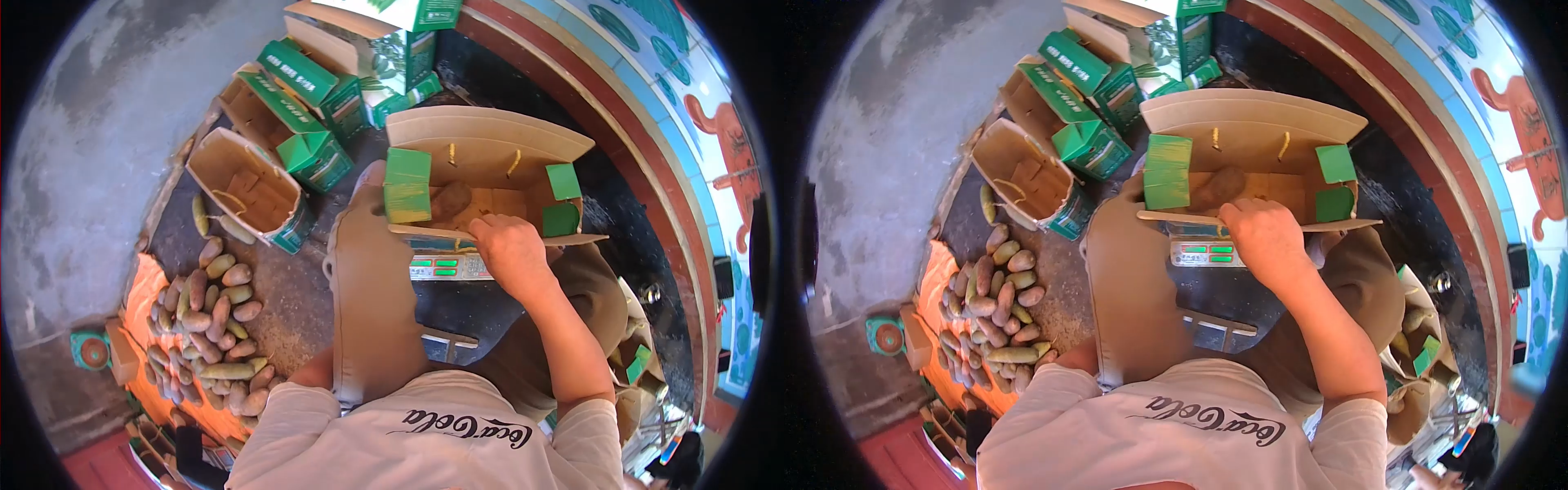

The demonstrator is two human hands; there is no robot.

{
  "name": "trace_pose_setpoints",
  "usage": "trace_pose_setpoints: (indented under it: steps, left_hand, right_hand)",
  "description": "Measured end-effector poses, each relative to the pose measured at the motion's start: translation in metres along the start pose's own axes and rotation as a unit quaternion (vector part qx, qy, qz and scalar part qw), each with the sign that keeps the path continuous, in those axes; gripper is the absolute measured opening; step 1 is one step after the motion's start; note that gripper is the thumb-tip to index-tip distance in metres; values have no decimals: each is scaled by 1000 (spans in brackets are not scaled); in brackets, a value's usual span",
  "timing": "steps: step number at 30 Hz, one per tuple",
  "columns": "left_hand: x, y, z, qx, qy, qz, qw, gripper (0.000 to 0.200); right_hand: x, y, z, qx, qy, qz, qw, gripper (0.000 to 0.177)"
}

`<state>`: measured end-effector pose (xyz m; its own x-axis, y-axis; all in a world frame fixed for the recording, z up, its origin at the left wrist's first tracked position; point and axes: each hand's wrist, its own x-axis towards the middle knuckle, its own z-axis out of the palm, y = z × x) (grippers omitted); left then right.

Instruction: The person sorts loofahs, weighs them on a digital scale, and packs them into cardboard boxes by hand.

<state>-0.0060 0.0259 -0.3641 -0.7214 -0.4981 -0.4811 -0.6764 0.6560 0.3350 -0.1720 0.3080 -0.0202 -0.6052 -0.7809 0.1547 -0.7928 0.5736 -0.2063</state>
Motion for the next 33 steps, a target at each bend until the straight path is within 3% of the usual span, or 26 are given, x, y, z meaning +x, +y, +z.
trace_pose_setpoints:
  steps: [5,12,18,26,33]
  left_hand:
    - [56,50,-8,47,11,26,998,20]
    - [104,100,-8,76,17,53,996,25]
    - [123,103,-4,97,15,60,993,29]
    - [99,59,-7,122,2,55,991,36]
    - [1,-61,-14,118,-43,15,992,42]
  right_hand:
    - [3,2,0,16,35,-5,999,7]
    - [1,5,5,6,-4,16,1000,9]
    - [1,5,5,9,3,16,1000,9]
    - [-3,4,5,-11,9,6,1000,10]
    - [-7,2,6,-35,11,-5,999,9]
